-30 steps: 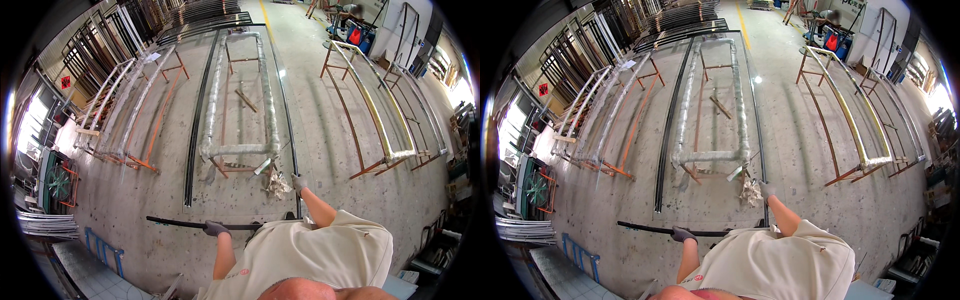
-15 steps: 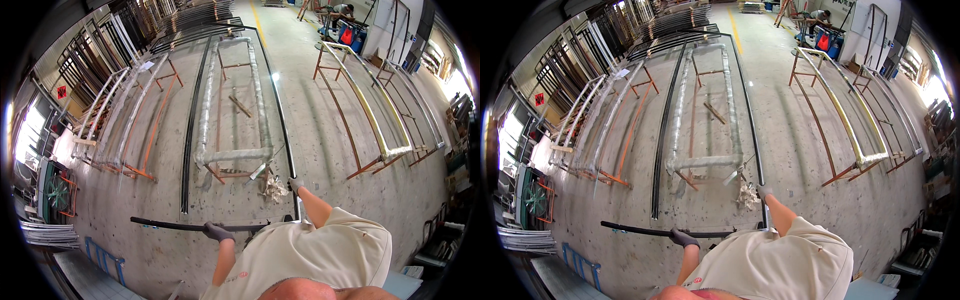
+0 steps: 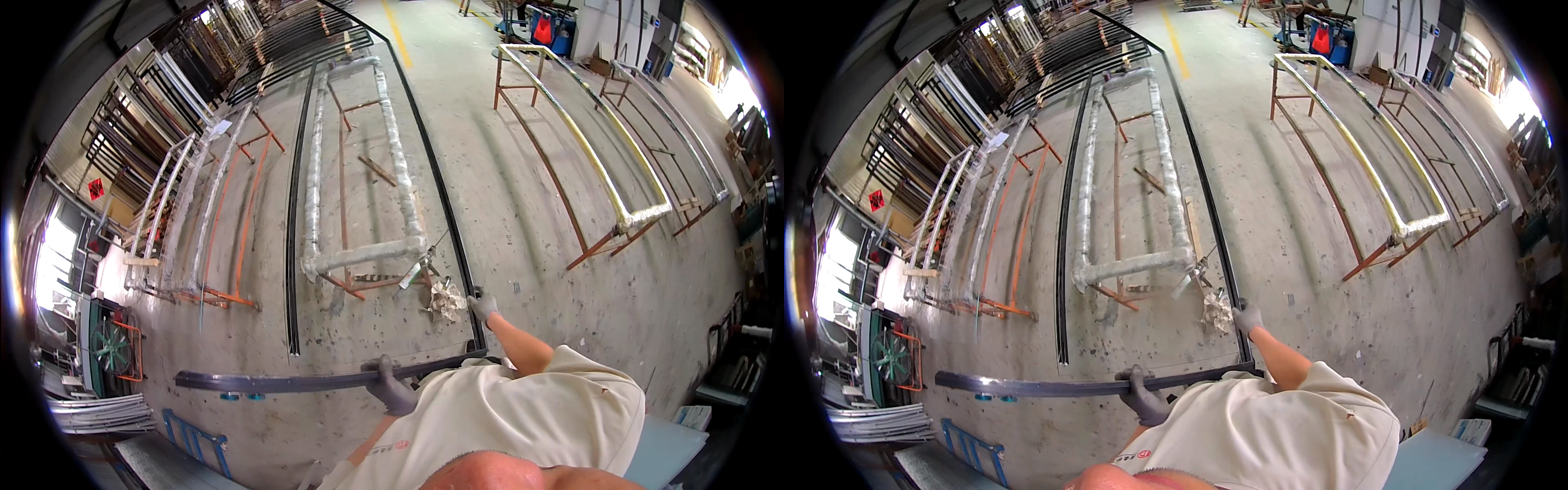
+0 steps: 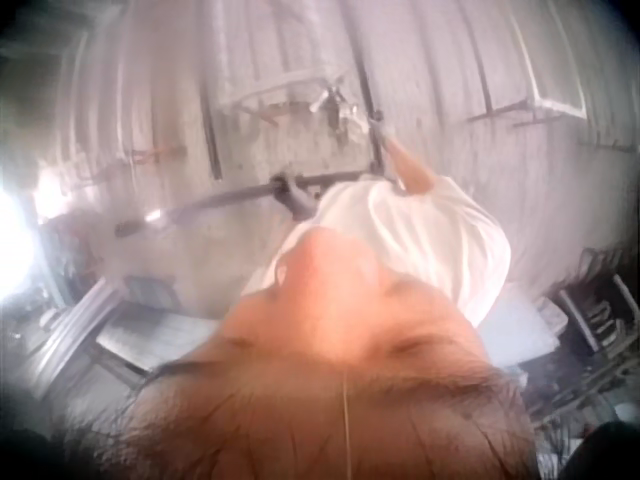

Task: The person assembles a rectangular window frame by positioning metal profiles on a jig and securing them with a cordless drill. They then apply sealant along the frame's edges using a caulking gun.

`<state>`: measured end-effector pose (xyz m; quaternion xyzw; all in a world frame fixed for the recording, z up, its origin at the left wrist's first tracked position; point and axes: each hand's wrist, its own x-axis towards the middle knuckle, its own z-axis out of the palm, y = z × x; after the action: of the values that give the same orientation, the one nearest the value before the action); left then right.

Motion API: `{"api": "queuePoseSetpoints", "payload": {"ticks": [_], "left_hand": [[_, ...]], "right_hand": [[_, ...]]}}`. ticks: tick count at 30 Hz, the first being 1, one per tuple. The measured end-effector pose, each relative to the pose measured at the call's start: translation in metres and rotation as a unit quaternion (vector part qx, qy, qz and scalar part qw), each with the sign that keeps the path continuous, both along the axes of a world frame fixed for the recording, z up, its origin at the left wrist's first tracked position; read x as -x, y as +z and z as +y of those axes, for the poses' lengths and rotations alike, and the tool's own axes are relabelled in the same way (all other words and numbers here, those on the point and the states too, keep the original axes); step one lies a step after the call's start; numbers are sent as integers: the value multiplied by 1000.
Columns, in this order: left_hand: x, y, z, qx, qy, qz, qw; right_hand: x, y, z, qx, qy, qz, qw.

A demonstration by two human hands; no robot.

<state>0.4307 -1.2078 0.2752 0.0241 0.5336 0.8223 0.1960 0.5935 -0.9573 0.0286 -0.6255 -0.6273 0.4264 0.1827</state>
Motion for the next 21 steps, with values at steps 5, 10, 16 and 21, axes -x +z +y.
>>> {"api": "queuePoseSetpoints", "payload": {"ticks": [5, 10, 16, 21], "left_hand": [[-47, 14, 22, -12, -29, 72, 997], [-89, 15, 32, 32, -108, 204, 973], [-135, 44, 56, 61, -342, 235, 908], [-171, 48, 79, 20, -473, 249, 845]], "right_hand": [[-45, 4, -30, -30, 77, -27, 996], [-71, -9, -59, -46, 64, -33, 996], [-102, 2, -62, -21, 46, -15, 999], [-122, -26, -72, -27, 41, 69, 996]]}}
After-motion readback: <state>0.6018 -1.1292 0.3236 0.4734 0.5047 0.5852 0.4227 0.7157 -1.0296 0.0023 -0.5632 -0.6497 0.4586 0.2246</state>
